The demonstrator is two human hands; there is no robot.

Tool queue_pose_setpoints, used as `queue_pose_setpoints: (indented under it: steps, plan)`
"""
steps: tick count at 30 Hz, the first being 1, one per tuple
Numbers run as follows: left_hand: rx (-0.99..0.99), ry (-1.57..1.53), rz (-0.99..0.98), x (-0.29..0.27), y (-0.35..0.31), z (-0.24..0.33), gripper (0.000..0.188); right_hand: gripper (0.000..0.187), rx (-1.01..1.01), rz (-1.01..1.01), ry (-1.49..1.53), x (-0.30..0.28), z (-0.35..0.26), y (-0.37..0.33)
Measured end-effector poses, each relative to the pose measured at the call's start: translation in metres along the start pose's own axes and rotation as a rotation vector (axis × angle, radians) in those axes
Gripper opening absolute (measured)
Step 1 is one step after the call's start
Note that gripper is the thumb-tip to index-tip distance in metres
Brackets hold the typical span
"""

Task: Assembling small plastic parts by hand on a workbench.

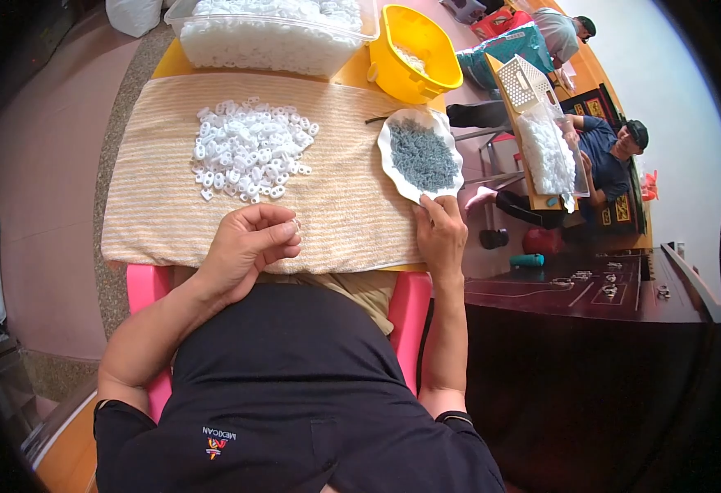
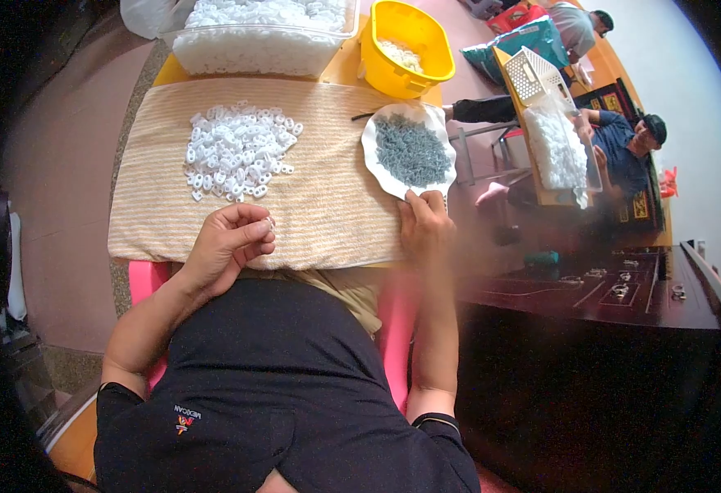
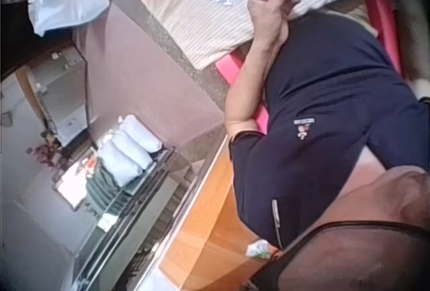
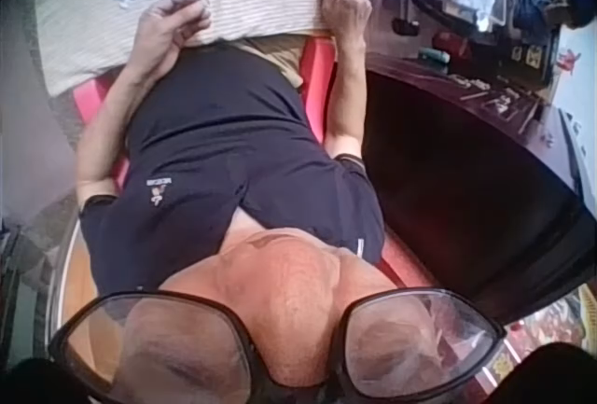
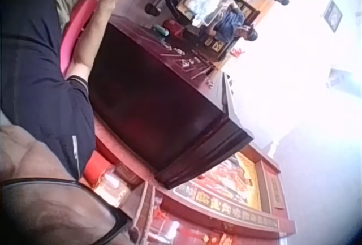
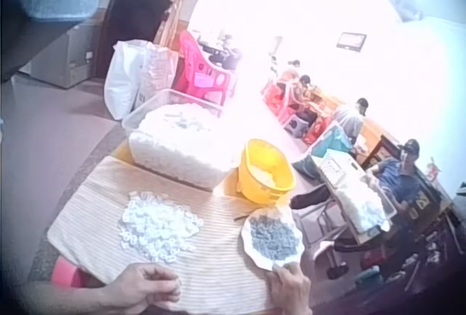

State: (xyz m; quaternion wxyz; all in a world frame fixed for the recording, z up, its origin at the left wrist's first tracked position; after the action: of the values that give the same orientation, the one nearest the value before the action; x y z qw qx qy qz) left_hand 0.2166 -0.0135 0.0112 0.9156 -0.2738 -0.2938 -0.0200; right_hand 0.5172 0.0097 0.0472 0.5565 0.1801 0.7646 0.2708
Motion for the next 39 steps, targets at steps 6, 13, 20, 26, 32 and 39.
queue_pose_setpoints:
  steps: [6,13,20,26,32,39]
  plan:
    - [-0.005,-0.001,0.004,-0.001,0.0,-0.001,0.013,0.018,-0.013,0.109,0.106,0.001,0.003,-0.004]
    - [-0.001,-0.008,-0.002,0.0,0.001,-0.001,0.014,0.013,0.014,0.171,0.205,0.001,0.01,-0.009]
    - [-0.001,-0.009,-0.003,-0.001,0.001,-0.002,0.013,0.005,0.124,0.172,0.313,0.001,0.012,-0.002]
    - [-0.006,0.001,0.007,0.0,0.0,-0.001,0.013,0.012,0.25,0.131,0.289,0.001,0.017,0.001]
    - [-0.005,0.01,0.012,-0.001,-0.001,-0.001,0.014,0.008,0.301,0.177,0.326,-0.002,0.013,0.002]
    - [-0.006,0.002,-0.003,0.001,0.0,-0.003,0.017,0.008,0.285,0.122,0.565,-0.004,-0.021,0.006]
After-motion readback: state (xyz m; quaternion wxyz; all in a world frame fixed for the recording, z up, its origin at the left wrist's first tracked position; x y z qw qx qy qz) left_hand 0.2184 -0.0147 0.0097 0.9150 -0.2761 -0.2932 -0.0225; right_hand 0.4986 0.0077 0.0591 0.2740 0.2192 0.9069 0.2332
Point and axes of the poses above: each hand's wrist, its own y-axis towards the middle knuckle, its own x-axis out of the palm, z = x × y, the point moved 4 cm from there along y, towards the middle knuckle, and after that the axes turned 13 degrees about z, right-handed, at the moved point
